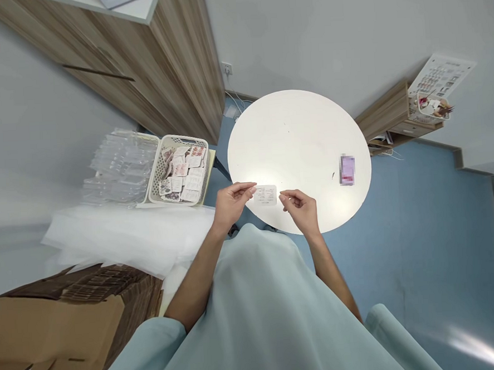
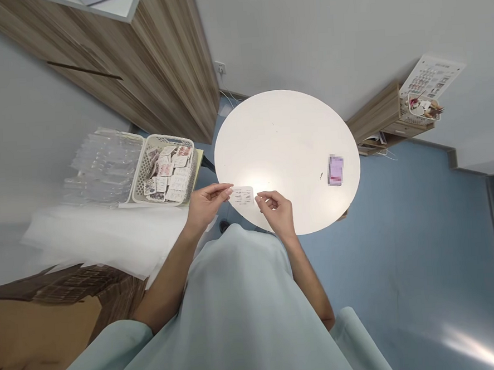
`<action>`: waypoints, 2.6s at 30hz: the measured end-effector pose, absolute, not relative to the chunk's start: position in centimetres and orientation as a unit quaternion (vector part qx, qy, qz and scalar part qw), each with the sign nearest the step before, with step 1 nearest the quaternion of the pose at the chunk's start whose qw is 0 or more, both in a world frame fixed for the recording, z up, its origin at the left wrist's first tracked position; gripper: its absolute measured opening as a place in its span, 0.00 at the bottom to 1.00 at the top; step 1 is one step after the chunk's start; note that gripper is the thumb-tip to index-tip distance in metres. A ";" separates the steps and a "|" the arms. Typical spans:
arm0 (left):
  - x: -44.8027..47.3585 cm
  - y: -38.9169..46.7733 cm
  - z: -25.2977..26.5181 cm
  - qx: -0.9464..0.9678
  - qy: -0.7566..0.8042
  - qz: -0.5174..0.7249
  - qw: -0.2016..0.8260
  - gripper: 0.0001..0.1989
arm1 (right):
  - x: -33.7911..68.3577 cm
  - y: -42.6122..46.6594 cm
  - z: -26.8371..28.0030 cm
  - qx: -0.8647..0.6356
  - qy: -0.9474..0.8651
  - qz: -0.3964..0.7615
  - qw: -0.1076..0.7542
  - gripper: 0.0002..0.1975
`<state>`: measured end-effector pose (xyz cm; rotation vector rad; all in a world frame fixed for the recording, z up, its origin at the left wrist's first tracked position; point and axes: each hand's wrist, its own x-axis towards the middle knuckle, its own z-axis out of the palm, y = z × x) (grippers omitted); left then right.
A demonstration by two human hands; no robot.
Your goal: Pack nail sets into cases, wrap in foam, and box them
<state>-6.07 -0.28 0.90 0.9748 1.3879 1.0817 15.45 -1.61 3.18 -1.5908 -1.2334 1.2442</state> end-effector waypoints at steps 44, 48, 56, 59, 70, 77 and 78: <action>-5.4 0.9 3.0 0.358 0.448 0.431 0.697 0.23 | 16.6 -2.8 2.7 -0.554 -0.459 0.556 0.416 0.11; -5.0 0.6 3.2 0.307 0.343 0.438 0.772 0.17 | 16.7 -2.2 2.4 -0.550 -0.426 0.599 0.396 0.15; -3.8 0.3 2.4 0.264 0.337 0.456 0.780 0.18 | 16.0 -1.9 1.9 -0.556 -0.432 0.601 0.378 0.17; -3.5 0.3 2.3 0.283 0.401 0.468 0.735 0.19 | 15.6 -2.0 2.1 -0.585 -0.469 0.551 0.366 0.16; -3.0 -0.1 2.4 0.375 0.517 0.459 0.617 0.24 | 14.0 -2.7 2.6 -0.578 -0.590 0.436 0.358 0.12; -4.2 -0.3 2.0 0.389 0.564 0.451 0.572 0.25 | 16.4 -2.1 1.8 -0.612 -0.464 0.518 0.376 0.15; -4.2 -0.3 1.9 0.390 0.569 0.450 0.567 0.24 | 16.6 -2.0 1.8 -0.612 -0.453 0.536 0.365 0.16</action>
